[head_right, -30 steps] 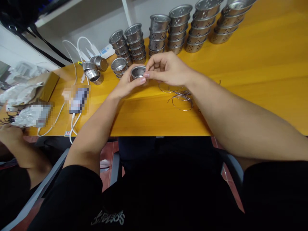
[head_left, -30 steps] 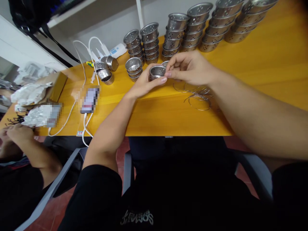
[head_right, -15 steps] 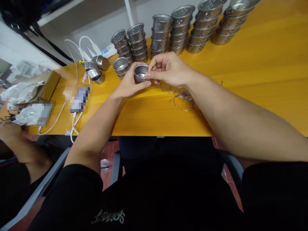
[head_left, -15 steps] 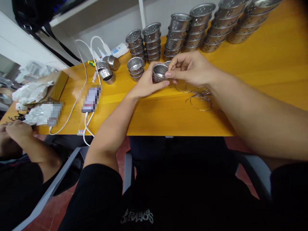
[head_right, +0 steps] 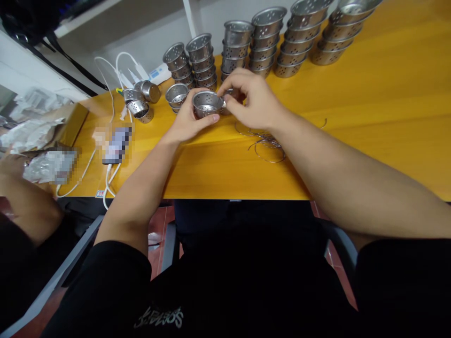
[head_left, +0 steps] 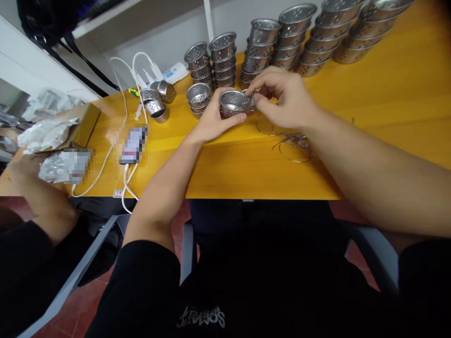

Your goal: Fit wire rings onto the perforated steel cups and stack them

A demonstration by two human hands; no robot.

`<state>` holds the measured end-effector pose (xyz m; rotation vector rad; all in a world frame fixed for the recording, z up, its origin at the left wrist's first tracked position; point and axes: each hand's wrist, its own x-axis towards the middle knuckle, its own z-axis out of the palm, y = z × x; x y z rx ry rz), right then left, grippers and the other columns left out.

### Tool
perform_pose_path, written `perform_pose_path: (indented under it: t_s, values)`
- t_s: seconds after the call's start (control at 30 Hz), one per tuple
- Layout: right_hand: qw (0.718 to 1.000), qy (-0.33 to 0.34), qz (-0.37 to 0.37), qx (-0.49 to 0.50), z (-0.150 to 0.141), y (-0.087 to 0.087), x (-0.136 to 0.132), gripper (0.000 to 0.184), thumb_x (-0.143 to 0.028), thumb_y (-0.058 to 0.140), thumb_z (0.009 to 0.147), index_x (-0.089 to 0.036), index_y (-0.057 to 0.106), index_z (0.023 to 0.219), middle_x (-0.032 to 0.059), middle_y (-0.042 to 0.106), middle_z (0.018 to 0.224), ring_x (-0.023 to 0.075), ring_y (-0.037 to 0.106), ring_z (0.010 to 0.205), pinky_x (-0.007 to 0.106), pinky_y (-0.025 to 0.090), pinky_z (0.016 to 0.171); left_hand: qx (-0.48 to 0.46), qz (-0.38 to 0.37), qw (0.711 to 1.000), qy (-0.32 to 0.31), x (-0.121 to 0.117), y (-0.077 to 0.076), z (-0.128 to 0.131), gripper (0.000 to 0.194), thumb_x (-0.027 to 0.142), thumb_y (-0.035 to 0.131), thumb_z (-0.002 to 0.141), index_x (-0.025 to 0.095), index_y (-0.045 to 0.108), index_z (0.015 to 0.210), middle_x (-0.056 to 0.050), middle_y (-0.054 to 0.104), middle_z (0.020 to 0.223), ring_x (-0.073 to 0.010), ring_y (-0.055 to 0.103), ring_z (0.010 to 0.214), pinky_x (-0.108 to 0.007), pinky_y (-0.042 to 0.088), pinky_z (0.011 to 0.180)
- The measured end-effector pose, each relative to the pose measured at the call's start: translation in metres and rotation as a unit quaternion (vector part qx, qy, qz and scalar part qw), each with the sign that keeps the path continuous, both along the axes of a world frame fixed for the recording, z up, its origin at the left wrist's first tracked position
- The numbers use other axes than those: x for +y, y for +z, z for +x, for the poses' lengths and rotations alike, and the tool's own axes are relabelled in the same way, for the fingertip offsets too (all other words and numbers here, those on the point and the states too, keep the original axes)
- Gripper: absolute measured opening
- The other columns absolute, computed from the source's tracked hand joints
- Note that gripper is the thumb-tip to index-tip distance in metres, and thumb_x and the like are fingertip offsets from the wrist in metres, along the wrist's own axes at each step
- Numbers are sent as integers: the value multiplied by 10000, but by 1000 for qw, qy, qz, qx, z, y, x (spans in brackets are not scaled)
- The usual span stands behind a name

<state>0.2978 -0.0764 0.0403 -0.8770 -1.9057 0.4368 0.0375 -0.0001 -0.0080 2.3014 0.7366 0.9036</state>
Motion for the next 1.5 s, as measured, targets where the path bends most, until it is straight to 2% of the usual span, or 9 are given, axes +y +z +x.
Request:
perform_pose_path:
  t_s: [0.1, 0.23, 0.4, 0.63, 0.83, 0.93, 1.07, 1.33, 1.5]
  values:
    - [998, -16, -32, -57, 2, 2, -3, 259, -591, 793, 1072, -362, 846, 1181, 108, 765, 1352, 384, 722, 1230, 615, 682, 1061, 0, 11, 1000, 3, 1, 0, -2, 1040, 982, 746, 910, 291, 409, 1609, -114, 636, 1579, -349, 682, 1523, -579, 470, 1390]
    - [994, -8, -47, -102, 3, 0, -2, 230, -538, 797, 1049, -395, 847, 1222, 86, 742, 1441, 395, 685, 1347, 604, 676, 1126, 4, 28, 1000, -6, 3, -3, -2, 1047, 975, 730, 929, 295, 378, 1643, -114, 634, 1578, -352, 683, 1536, -593, 458, 1402]
    - [992, 61, -25, -108, 1, -10, 3, 274, -503, 740, 1077, -358, 838, 1288, 106, 685, 1504, 371, 704, 1273, 598, 676, 1093, -2, 47, 999, -17, 7, -7, -3, 1028, 981, 739, 918, 309, 399, 1617, -96, 640, 1553, -348, 705, 1514, -596, 493, 1381]
    - [994, 90, -11, -64, -2, -11, 0, 351, -642, 771, 1069, -334, 819, 1230, 114, 688, 1410, 351, 711, 1154, 604, 680, 1043, -8, 42, 999, -30, 1, -3, 0, 1016, 989, 648, 970, 322, 337, 1670, -96, 596, 1589, -339, 681, 1548, -593, 484, 1392]
    - [998, 43, -43, -29, 1, -1, -2, 351, -619, 842, 996, -314, 800, 1164, 133, 713, 1386, 345, 720, 1132, 567, 680, 1056, -3, -14, 1000, 3, -4, -1, 7, 1197, 1054, 652, 897, 347, 255, 1779, -151, 533, 1729, -374, 606, 1649, -626, 455, 1432]
    - [999, -40, -27, -20, 9, 0, 4, 352, -622, 823, 1021, -304, 792, 1168, 155, 697, 1418, 359, 718, 1214, 543, 676, 1091, -11, -62, 998, -1, -1, -4, 6, 1255, 1037, 725, 864, 393, 196, 1803, -179, 440, 1841, -394, 533, 1715, -667, 496, 1393]
    - [989, -142, -15, -27, 23, -7, 17, 302, -572, 806, 1071, -298, 792, 1199, 159, 663, 1463, 334, 725, 1169, 529, 679, 1086, -24, -103, 994, 26, 0, -5, 3, 1318, 929, 914, 798, 382, 244, 1792, -216, 397, 1902, -457, 456, 1764, -762, 495, 1375]
    - [986, -121, -40, -110, 27, -30, 32, 170, -301, 816, 1070, -235, 822, 1227, 173, 681, 1393, 339, 716, 1236, 540, 614, 1199, 13, -120, 993, 9, -3, -6, 1, 1314, 878, 927, 828, 319, 231, 1792, -271, 327, 1932, -466, 429, 1794, -768, 505, 1368]
    - [983, -118, -30, -135, 25, -33, 34, 155, -285, 822, 1033, -220, 837, 1174, 181, 712, 1320, 366, 729, 1216, 578, 621, 1181, 15, -123, 992, -17, 0, -13, 1, 1259, 898, 910, 831, 315, 278, 1750, -261, 345, 1923, -429, 457, 1789, -707, 500, 1394]
